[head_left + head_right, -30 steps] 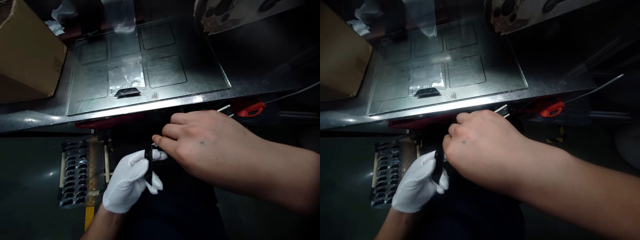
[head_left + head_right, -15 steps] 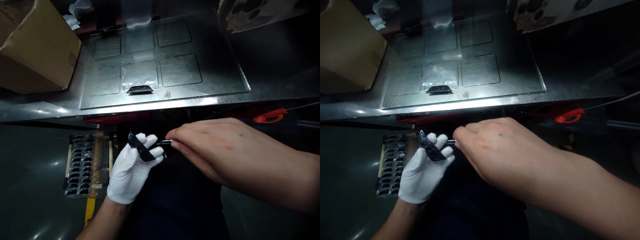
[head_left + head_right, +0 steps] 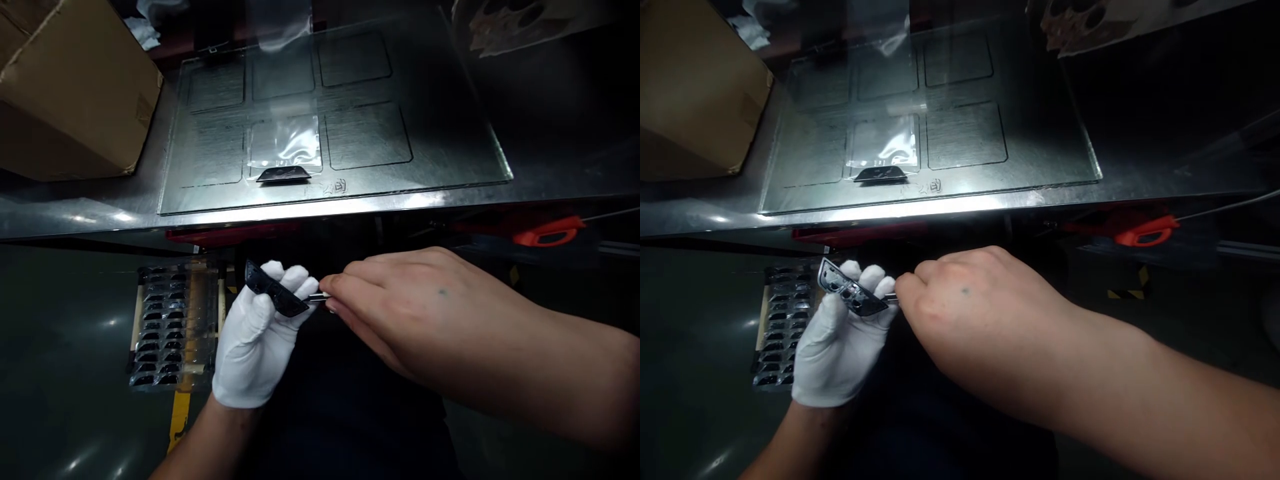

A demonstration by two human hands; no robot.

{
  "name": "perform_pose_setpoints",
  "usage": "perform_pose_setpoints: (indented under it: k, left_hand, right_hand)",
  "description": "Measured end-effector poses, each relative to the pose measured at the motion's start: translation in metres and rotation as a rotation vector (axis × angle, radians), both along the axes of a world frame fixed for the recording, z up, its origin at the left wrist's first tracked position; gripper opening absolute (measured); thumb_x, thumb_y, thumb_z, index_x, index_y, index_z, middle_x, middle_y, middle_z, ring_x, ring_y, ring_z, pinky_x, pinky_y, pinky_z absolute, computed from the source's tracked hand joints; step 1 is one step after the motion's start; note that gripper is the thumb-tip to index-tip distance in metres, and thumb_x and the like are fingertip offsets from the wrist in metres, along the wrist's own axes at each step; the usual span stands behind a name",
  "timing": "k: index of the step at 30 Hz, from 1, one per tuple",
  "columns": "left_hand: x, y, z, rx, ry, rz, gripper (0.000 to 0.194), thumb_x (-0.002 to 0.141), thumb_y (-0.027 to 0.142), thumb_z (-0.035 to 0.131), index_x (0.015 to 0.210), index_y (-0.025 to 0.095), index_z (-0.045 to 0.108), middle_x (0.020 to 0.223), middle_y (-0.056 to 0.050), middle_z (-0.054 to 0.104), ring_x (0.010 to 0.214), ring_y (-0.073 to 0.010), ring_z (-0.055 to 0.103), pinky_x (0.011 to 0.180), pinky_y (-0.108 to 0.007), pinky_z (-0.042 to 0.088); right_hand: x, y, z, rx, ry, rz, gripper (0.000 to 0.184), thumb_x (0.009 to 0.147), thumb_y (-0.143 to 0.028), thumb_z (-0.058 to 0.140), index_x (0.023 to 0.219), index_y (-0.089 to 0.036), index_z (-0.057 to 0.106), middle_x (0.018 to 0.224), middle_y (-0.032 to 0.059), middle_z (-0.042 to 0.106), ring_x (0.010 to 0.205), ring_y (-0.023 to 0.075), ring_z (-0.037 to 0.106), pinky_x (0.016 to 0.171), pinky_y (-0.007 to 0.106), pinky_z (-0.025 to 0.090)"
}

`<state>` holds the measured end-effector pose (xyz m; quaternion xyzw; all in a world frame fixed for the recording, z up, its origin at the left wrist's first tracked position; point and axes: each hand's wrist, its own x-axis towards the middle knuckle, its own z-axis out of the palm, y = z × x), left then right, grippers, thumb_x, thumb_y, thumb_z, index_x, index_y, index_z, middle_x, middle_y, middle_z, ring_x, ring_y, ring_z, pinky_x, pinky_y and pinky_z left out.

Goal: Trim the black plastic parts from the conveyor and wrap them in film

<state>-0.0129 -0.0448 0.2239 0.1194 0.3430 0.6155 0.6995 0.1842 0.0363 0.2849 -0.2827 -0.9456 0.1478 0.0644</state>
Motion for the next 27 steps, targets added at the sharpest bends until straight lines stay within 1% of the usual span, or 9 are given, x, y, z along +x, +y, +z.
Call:
perform_pose_setpoints:
  k: [2,5,9,13,18,21,23,24,27]
  left_hand:
    - [-0.001,0.0,0.001,0.01,0.017,0.0,0.02,0.098,0.029,0.07,0.117,0.027,0.076,0.118,-0.001,0.08,0.112,-0.0178,0.075,0.102,-0.029,0.06]
    - [-0.001,-0.001,0.002,0.019,0.058,0.002,0.02,0.098,0.027,0.069,0.117,0.027,0.076,0.119,-0.001,0.08,0.112,-0.0181,0.075,0.101,-0.028,0.06]
    - [0.001,-0.001,0.001,0.039,0.093,0.023,0.02,0.098,0.023,0.069,0.117,0.027,0.076,0.119,-0.001,0.08,0.112,-0.0183,0.075,0.102,-0.027,0.06]
    - [0.004,-0.003,-0.001,0.096,0.167,0.065,0.022,0.098,0.022,0.07,0.118,0.026,0.076,0.119,-0.002,0.08,0.113,-0.0186,0.075,0.106,-0.03,0.058]
    - [0.009,-0.006,0.0,0.106,0.305,0.111,0.024,0.091,0.023,0.078,0.116,0.026,0.077,0.116,-0.004,0.08,0.112,-0.0217,0.075,0.108,-0.036,0.058]
    - [0.009,-0.005,-0.001,0.086,0.283,0.125,0.024,0.09,0.024,0.08,0.114,0.026,0.078,0.116,-0.004,0.081,0.111,-0.0224,0.076,0.107,-0.037,0.059]
    - [0.008,-0.004,-0.001,0.051,0.23,0.134,0.024,0.09,0.025,0.08,0.114,0.027,0.078,0.116,-0.005,0.08,0.11,-0.0234,0.076,0.105,-0.039,0.06]
    - [0.008,-0.004,0.0,0.031,0.208,0.135,0.024,0.09,0.026,0.079,0.114,0.028,0.078,0.117,-0.005,0.08,0.11,-0.0242,0.076,0.104,-0.04,0.061]
    - [0.008,-0.003,0.001,-0.051,0.184,0.109,0.025,0.088,0.028,0.081,0.112,0.028,0.079,0.116,-0.007,0.081,0.111,-0.0275,0.076,0.102,-0.043,0.061]
  right_hand:
    - [-0.002,0.0,0.001,0.011,-0.023,0.004,0.01,0.096,-0.018,0.06,0.094,-0.022,0.069,0.076,-0.0016,0.066,0.062,0.0179,0.061,0.054,0.031,0.033]
    - [-0.003,-0.001,0.003,0.046,-0.048,0.017,0.015,0.097,-0.017,0.058,0.087,-0.022,0.068,0.07,-0.0018,0.062,0.058,0.0175,0.056,0.052,0.032,0.025]
    - [-0.004,-0.003,0.006,0.06,-0.052,0.023,0.015,0.095,-0.016,0.058,0.086,-0.021,0.069,0.068,-0.0019,0.061,0.057,0.0178,0.054,0.052,0.033,0.022]
    - [-0.002,-0.005,0.004,0.041,-0.071,0.007,0.015,0.097,-0.017,0.058,0.092,-0.021,0.071,0.07,-0.0017,0.063,0.059,0.0179,0.057,0.053,0.034,0.025]
    - [-0.002,-0.014,-0.001,-0.004,-0.025,-0.019,0.017,0.099,-0.018,0.057,0.106,-0.02,0.073,0.076,-0.0005,0.068,0.063,0.0182,0.063,0.055,0.032,0.035]
    - [0.005,-0.012,-0.002,-0.036,0.003,-0.038,0.022,0.101,-0.021,0.055,0.114,-0.02,0.073,0.082,0.0001,0.072,0.067,0.0181,0.067,0.058,0.032,0.042]
    - [0.017,0.0,-0.007,-0.05,0.076,-0.115,0.025,0.104,-0.025,0.053,0.12,-0.022,0.072,0.093,0.0013,0.076,0.078,0.018,0.071,0.067,0.031,0.049]
    - [0.025,0.011,-0.011,-0.031,0.117,-0.192,0.027,0.105,-0.028,0.052,0.123,-0.023,0.072,0.1,0.0024,0.077,0.086,0.0184,0.072,0.073,0.031,0.052]
    - [0.054,0.064,-0.03,0.134,0.209,-0.527,0.03,0.105,-0.03,0.052,0.125,-0.021,0.074,0.112,0.008,0.076,0.104,0.023,0.071,0.087,0.035,0.054]
